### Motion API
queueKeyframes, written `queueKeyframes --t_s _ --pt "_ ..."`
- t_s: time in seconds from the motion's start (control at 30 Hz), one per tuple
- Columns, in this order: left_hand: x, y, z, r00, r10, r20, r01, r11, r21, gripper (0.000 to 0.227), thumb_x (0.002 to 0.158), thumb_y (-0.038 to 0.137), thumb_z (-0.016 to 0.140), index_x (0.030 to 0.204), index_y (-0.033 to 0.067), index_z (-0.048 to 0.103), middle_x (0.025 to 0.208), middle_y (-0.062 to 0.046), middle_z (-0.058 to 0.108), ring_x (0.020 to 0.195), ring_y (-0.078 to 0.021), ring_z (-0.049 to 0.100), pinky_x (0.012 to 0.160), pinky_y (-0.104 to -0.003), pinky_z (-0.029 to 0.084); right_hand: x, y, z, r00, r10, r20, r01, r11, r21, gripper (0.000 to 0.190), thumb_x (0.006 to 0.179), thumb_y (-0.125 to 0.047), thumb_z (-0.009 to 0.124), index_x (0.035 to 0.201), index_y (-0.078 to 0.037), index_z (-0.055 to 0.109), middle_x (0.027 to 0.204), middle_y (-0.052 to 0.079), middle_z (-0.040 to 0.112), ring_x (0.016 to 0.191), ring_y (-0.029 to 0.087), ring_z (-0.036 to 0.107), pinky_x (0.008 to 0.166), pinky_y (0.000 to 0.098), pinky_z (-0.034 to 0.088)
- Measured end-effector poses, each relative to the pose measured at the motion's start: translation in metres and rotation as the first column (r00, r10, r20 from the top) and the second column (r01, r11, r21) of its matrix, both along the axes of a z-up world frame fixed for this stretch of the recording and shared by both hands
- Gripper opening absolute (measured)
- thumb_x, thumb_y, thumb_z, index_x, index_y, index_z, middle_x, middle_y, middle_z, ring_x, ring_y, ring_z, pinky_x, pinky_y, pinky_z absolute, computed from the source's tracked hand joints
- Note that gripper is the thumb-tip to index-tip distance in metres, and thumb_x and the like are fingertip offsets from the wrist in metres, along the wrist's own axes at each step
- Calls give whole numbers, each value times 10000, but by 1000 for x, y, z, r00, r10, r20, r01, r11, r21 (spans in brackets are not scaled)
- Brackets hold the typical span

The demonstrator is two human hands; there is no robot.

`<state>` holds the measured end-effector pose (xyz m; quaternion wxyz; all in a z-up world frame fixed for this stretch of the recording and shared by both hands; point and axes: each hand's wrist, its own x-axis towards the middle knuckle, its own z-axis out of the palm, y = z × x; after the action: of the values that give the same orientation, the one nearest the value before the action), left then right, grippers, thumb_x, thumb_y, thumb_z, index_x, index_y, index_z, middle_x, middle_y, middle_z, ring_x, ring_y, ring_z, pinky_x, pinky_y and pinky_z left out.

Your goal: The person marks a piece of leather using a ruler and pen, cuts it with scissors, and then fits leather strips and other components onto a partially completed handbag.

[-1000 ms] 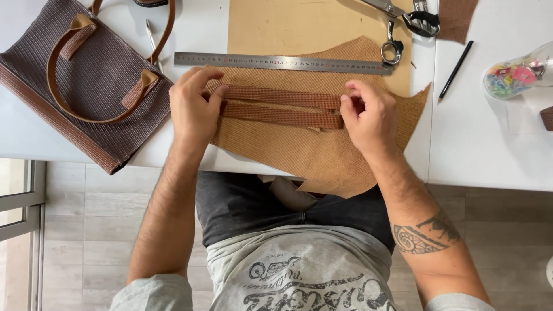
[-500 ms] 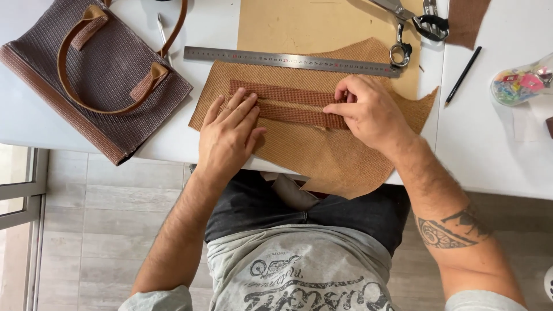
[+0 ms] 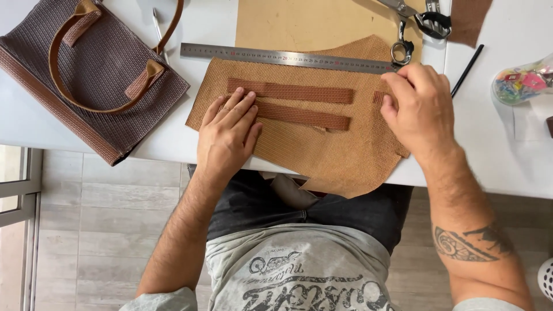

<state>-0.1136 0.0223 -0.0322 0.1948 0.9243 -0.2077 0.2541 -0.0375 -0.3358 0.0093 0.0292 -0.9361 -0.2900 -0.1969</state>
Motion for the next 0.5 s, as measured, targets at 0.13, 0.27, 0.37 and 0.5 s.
queueKeyframes --t_s 0.13,0.27,0.37,0.5 --pt "4 2 -14 999 28 36 -29 999 17 258 1016 267 703 1163 66 770 1357 -81 712 1334 -252 612 1141 -438 422 -24 32 -46 993 116 8 -117 989 95 173 908 -217 773 1074 -171 752 1034 -7 597 952 202 630 832 378 536" --pt "4 2 -13 999 29 41 -30 999 13 239 1022 241 690 1159 63 772 1349 -80 715 1332 -246 613 1139 -436 417 -42 75 -39 965 258 48 -261 963 72 24 893 -122 734 912 -137 735 895 23 611 852 212 625 745 366 499" --pt "3 2 -12 997 45 56 -46 999 19 229 1017 238 690 1152 73 773 1341 -70 720 1328 -240 616 1131 -434 420 -31 76 -55 937 305 171 -317 947 45 83 927 -95 673 845 -96 687 850 55 582 812 240 619 684 371 483" --pt "2 2 -14 997 50 59 -52 998 34 219 1010 237 684 1147 92 775 1338 -54 722 1327 -227 618 1126 -433 423 -25 59 -68 911 360 203 -372 928 24 219 987 -128 555 787 -92 635 811 57 544 760 237 586 637 365 458"
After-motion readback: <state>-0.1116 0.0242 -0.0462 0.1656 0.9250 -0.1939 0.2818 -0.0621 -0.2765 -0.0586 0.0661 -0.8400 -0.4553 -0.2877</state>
